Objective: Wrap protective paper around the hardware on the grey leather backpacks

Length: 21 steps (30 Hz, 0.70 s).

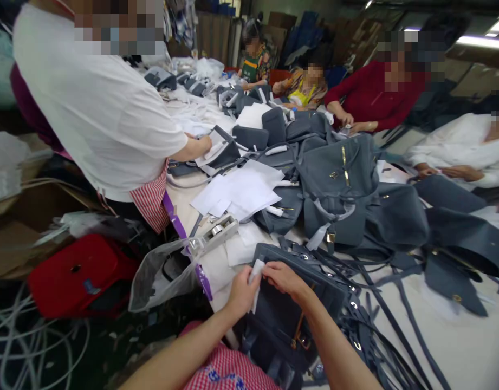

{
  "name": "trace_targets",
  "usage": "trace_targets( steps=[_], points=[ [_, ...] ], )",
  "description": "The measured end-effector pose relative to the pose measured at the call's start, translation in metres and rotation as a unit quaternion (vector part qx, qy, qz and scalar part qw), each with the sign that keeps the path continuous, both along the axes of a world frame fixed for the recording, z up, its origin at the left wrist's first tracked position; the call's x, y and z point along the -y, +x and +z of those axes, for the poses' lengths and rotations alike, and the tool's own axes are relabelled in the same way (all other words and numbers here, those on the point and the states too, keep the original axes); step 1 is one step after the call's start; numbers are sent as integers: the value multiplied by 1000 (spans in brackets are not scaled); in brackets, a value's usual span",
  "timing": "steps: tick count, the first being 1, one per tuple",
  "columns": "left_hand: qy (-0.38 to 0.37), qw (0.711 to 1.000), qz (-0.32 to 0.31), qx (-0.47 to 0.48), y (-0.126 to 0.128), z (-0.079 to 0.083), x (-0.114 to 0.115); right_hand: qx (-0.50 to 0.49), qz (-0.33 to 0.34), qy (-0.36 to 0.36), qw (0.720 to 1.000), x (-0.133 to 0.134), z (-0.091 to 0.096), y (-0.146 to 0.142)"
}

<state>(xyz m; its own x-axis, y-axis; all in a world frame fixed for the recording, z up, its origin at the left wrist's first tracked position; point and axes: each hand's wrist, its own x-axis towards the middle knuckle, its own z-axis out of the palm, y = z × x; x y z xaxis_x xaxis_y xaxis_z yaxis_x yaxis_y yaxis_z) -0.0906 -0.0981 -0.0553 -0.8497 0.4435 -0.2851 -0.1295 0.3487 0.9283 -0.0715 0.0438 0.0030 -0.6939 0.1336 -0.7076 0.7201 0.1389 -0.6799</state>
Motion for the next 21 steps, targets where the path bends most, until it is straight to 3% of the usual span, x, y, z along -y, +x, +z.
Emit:
trace_targets(
  steps=[9, 15, 21],
  points=[
    [-13, 997, -30, -66, 1, 15, 13, 42, -6, 18, 999, 1, 2, -3],
    [30, 995, -42, -85, -4, 10, 18, 35, -20, 5, 999, 3, 2, 0],
    [10, 992, -58, -108, -2, 7, 17, 21, -44, 19, 999, 8, -1, 2]
  ],
)
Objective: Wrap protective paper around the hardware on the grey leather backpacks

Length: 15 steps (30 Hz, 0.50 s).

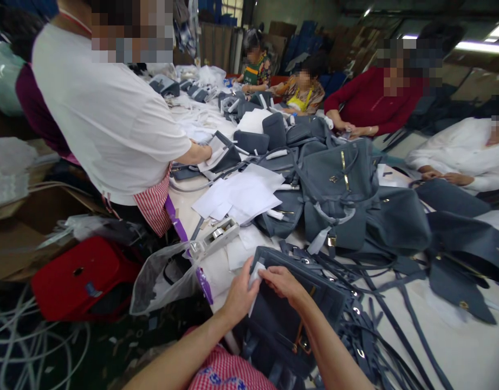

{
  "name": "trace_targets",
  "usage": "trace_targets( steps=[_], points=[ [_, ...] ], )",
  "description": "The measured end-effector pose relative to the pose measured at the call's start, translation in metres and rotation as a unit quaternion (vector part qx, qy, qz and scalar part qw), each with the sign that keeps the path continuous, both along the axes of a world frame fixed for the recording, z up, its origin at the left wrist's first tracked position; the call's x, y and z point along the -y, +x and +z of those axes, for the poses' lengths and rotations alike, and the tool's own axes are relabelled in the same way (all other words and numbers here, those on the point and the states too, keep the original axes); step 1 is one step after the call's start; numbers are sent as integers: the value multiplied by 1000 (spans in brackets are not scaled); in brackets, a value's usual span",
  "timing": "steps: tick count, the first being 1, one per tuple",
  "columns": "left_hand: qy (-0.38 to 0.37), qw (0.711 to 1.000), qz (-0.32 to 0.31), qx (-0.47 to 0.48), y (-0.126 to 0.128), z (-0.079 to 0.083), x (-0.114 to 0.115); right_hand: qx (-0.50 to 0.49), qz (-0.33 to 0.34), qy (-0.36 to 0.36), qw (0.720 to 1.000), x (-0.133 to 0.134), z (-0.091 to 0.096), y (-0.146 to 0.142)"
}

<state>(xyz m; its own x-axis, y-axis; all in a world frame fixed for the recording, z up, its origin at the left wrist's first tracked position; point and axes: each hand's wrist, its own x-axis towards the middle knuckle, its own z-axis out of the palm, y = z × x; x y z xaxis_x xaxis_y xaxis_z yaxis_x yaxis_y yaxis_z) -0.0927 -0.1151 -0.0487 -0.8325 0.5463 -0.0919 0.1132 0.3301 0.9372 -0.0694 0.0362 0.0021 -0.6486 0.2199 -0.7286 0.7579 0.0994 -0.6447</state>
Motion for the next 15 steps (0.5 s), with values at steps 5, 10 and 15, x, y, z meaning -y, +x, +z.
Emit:
trace_targets(
  steps=[5, 10, 15],
  points=[
    [-18, 992, -83, -92, -6, -1, 7, 18, -21, -4, 1000, 3, -7, -1],
    [2, 984, -124, -125, -15, 1, 12, 22, -40, -32, 998, 4, -11, 2],
    [27, 999, -20, 15, -12, 6, 7, -4, -53, -113, 992, 4, -13, 9]
  ],
)
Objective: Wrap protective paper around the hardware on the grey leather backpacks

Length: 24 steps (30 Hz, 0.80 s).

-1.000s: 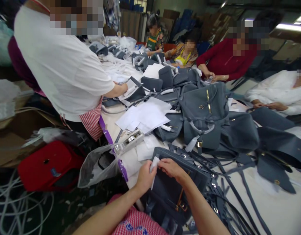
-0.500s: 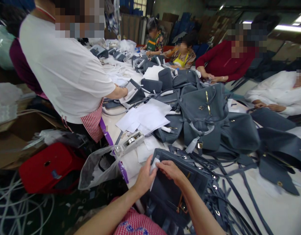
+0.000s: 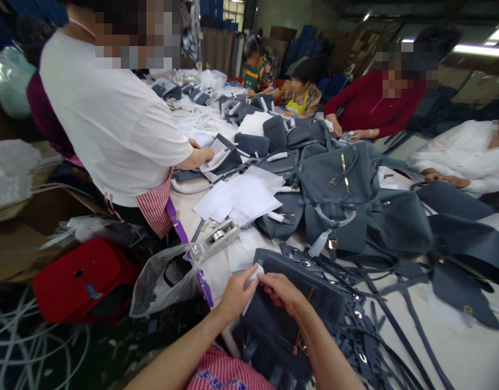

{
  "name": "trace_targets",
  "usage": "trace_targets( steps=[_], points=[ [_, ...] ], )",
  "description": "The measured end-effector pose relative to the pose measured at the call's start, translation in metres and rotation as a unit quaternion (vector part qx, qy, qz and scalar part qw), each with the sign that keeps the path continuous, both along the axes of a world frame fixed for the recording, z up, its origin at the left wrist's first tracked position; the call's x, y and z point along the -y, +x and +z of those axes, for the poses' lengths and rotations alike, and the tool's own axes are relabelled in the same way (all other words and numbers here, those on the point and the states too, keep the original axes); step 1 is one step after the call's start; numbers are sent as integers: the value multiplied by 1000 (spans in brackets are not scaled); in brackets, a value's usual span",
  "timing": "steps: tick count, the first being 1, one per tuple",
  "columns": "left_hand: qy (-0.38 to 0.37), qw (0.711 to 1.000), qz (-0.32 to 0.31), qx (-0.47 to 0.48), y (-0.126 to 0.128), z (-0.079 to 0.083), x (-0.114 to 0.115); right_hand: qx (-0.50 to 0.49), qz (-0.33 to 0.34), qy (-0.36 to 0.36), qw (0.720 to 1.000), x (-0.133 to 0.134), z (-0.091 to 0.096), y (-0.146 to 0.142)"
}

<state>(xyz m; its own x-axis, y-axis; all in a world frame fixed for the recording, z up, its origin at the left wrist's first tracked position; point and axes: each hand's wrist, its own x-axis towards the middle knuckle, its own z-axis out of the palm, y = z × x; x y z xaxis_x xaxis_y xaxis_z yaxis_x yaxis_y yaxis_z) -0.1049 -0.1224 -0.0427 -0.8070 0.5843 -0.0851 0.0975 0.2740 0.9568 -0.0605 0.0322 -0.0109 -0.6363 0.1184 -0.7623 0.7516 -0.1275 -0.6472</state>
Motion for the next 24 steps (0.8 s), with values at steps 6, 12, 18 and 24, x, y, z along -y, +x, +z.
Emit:
trace_targets(
  steps=[6, 12, 18, 24],
  points=[
    [-17, 1000, 12, 21, 4, 5, 0, -7, -31, -42, 999, -3, -7, 5],
    [-36, 982, -128, -137, -6, 4, 9, -2, -63, -32, 998, 0, -10, 5],
    [22, 991, -1, 135, 2, 4, -2, 5, -109, -77, 991, 4, -11, 11],
    [88, 942, 63, 318, 8, 7, -8, -26, -149, -101, 983, 10, -26, 15]
  ],
)
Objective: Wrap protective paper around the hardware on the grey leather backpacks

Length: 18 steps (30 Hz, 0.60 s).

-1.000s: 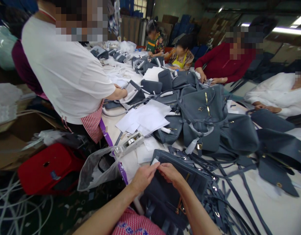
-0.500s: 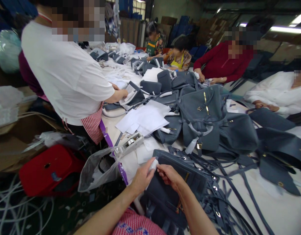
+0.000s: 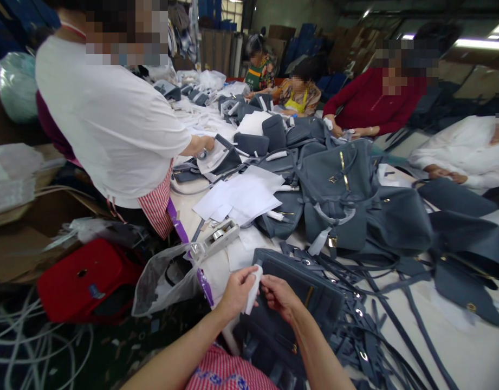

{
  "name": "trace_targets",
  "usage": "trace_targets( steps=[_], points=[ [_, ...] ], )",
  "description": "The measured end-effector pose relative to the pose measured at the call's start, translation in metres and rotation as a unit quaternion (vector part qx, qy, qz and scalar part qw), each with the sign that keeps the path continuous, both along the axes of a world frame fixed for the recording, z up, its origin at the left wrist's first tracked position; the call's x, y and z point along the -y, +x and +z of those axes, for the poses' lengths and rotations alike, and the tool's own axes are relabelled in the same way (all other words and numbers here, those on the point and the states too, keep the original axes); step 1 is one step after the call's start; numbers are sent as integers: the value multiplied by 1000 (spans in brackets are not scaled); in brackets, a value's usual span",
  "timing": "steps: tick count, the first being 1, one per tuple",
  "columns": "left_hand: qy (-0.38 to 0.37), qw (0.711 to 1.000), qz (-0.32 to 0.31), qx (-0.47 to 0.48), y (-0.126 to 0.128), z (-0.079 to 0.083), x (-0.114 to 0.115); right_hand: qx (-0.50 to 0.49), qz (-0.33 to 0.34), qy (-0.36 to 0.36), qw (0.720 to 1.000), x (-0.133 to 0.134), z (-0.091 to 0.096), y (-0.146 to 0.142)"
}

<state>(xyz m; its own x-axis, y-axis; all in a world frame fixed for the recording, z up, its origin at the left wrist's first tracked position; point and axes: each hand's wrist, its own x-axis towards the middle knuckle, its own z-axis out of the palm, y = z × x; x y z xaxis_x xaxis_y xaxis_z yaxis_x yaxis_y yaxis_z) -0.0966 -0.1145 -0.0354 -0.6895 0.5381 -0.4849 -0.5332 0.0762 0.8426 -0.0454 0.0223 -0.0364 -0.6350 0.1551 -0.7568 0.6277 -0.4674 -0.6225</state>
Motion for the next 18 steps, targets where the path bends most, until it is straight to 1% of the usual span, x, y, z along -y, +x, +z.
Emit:
trace_targets(
  steps=[3, 6, 9, 11, 13, 15, 18],
  points=[
    [-11, 1000, 9, 2, 2, -4, 1, 2, -9, 0, 1000, 6, -9, 1],
    [-3, 999, 26, 30, 4, -9, 2, 5, -15, -3, 1000, 13, -18, 0],
    [8, 998, 46, 52, 6, -11, 1, -9, -40, -11, 999, 22, -24, -3],
    [3, 998, 44, 49, 7, -12, 0, -21, -62, -22, 998, 29, -27, -5],
    [-22, 999, 28, 12, 8, -12, 0, -28, -82, -35, 996, 33, -28, -6],
    [-55, 996, 9, -70, 9, -11, 2, -32, -99, -48, 993, 35, -28, -6],
    [-88, 973, -16, -214, 11, -8, 5, -34, -115, -66, 991, 35, -27, -5]
  ],
)
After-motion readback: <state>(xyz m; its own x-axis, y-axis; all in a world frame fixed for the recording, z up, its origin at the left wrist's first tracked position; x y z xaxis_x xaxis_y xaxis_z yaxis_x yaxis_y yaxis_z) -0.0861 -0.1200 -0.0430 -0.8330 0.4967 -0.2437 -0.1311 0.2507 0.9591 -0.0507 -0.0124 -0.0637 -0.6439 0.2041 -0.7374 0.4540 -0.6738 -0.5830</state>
